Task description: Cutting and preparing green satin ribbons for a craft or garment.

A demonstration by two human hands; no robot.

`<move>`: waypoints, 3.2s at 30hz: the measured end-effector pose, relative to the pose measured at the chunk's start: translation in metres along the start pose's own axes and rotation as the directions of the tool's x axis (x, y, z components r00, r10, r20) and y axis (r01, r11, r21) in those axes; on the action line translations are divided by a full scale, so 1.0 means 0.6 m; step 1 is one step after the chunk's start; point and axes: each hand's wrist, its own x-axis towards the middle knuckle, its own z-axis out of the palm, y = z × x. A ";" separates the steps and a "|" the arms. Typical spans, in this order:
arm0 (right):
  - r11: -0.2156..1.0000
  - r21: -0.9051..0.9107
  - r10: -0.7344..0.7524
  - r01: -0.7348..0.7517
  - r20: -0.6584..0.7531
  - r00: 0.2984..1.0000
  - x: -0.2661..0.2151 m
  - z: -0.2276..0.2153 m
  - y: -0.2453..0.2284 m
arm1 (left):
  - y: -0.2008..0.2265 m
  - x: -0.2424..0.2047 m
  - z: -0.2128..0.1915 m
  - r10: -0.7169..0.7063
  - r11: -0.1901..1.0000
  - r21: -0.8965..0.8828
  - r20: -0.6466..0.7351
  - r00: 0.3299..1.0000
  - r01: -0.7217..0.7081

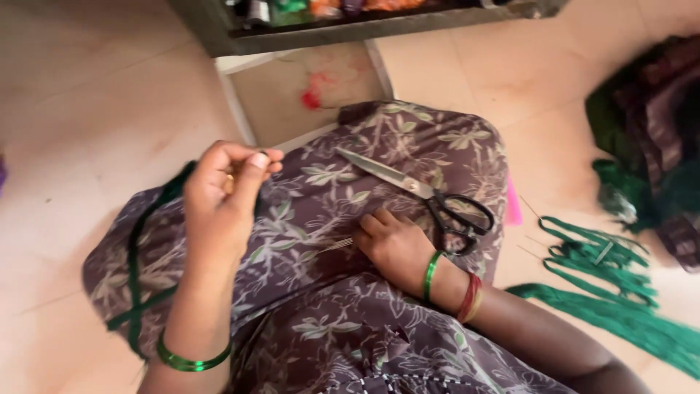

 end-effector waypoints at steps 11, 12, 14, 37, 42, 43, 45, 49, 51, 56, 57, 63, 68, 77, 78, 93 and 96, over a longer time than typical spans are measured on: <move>0.976 -0.138 -0.141 0.171 0.204 0.969 0.044 0.060 -0.014 | -0.010 -0.045 -0.028 0.102 0.937 0.338 -0.016 0.995 -0.090; 0.974 -0.149 -0.140 0.172 0.201 0.969 0.049 0.066 -0.018 | -0.003 -0.044 -0.022 0.111 0.938 0.333 -0.013 0.994 -0.100; 0.920 -0.244 -0.241 0.306 0.262 0.934 0.057 0.078 -0.025 | 0.011 -0.046 -0.011 0.174 0.917 0.359 0.037 0.984 -0.175; 0.955 -0.143 -0.197 0.260 0.350 0.916 0.073 0.033 -0.047 | -0.006 -0.048 0.001 0.043 0.996 0.080 0.063 0.997 -0.048; 0.969 0.147 -0.207 0.196 0.061 0.976 0.072 -0.015 -0.059 | -0.005 -0.052 -0.008 0.052 0.989 0.136 0.068 0.996 -0.061; 0.956 0.270 -0.123 0.115 0.011 0.992 0.064 -0.024 -0.053 | -0.009 -0.052 -0.007 0.040 0.997 0.067 0.082 0.996 -0.046; 0.921 0.387 -0.025 0.035 -0.031 0.999 0.050 -0.048 -0.045 | -0.019 -0.050 -0.003 0.031 1.000 -0.004 0.105 0.994 -0.031; 0.544 0.764 0.177 -0.347 0.300 0.937 0.048 -0.107 -0.052 | -0.037 -0.046 0.006 -0.068 0.977 -0.188 0.160 0.985 0.098; 0.495 0.841 0.068 -0.217 0.212 0.975 0.048 -0.113 -0.054 | -0.044 -0.046 0.010 -0.089 0.965 -0.226 0.188 0.978 0.131; 0.429 0.873 0.368 -0.231 0.065 0.928 0.053 -0.085 -0.061 | -0.034 -0.052 0.027 -0.070 0.923 -0.347 0.265 0.962 0.163; 0.428 0.874 0.366 -0.229 0.064 0.928 0.057 -0.084 -0.063 | -0.031 -0.053 0.029 -0.069 0.924 -0.346 0.264 0.962 0.161; 0.602 0.736 0.431 -0.311 0.029 0.902 0.076 -0.087 -0.081 | -0.026 -0.061 0.032 -0.082 0.953 -0.260 0.278 0.957 0.158; 0.631 0.647 0.534 -0.428 0.038 0.845 0.080 -0.094 -0.091 | -0.024 -0.063 0.034 -0.097 0.939 -0.290 0.291 0.952 0.185; 0.687 0.631 0.502 -0.360 -0.055 0.863 0.080 -0.095 -0.095 | -0.036 -0.064 0.040 -0.027 0.957 -0.271 0.272 0.962 0.104; 0.688 0.631 0.501 -0.359 -0.055 0.864 0.080 -0.095 -0.096 | -0.034 -0.064 0.039 -0.027 0.957 -0.272 0.271 0.962 0.103; 0.671 0.634 0.491 -0.383 0.007 0.871 0.079 -0.101 -0.095 | -0.045 -0.066 0.042 -0.126 0.927 -0.312 0.266 0.956 0.209; 0.738 0.594 0.490 -0.320 -0.146 0.859 0.081 -0.107 -0.091 | -0.048 -0.068 0.043 -0.009 0.918 -0.375 0.302 0.953 0.127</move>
